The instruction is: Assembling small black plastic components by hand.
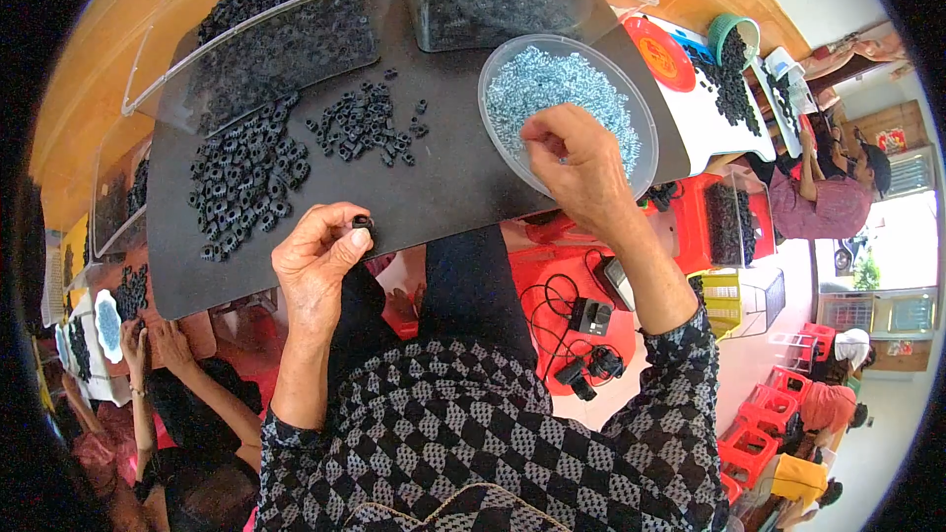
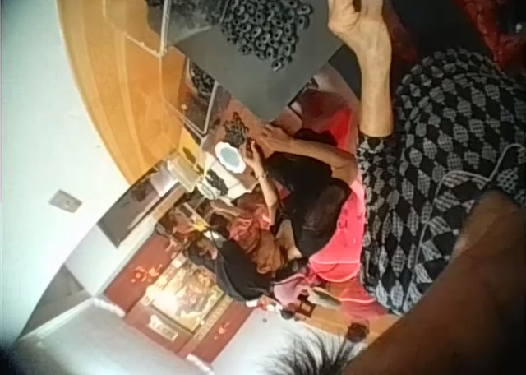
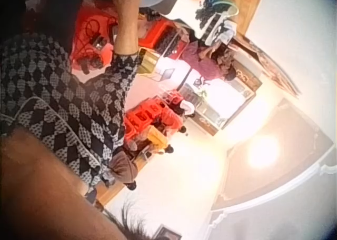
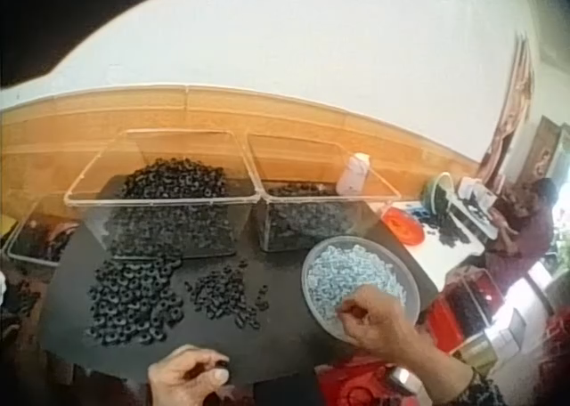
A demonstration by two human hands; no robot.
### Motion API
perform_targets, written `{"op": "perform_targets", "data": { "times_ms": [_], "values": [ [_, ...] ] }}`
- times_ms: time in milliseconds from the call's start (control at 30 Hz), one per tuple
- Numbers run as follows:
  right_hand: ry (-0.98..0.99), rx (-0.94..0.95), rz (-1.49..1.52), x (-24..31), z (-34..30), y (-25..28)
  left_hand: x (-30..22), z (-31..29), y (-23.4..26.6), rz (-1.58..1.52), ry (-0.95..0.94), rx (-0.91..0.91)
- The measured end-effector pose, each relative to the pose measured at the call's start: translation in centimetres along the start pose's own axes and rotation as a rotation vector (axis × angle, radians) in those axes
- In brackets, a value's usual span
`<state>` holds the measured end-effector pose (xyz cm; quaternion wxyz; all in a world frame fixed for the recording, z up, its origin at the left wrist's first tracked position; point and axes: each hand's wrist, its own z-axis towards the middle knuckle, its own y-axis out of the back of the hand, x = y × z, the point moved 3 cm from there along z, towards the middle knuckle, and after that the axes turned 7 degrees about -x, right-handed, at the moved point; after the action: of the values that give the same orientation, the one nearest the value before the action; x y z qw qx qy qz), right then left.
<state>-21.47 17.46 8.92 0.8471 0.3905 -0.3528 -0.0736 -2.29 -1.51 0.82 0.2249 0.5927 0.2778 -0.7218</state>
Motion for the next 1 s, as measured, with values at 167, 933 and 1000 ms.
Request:
{"op": "perform_targets", "data": {
  "times_ms": [167, 933, 1000],
  "values": [
    [-0.095, 0.159, 0.314, 4.7, -0.1, -1.8, -1.1, -0.2, -0.5, -0.081, 0.114, 0.002],
    [-0.387, 0.375, 0.667, 6.6, 0.0, -7.9, -0.8, 0.5, -0.8, -0.126, 0.039, -0.072],
    [-0.448, 0.379, 0.675, 6.6, 0.2, -8.1, -0.9, 0.7, -1.6, -0.187, 0.012, -0.089]
  ]
}}
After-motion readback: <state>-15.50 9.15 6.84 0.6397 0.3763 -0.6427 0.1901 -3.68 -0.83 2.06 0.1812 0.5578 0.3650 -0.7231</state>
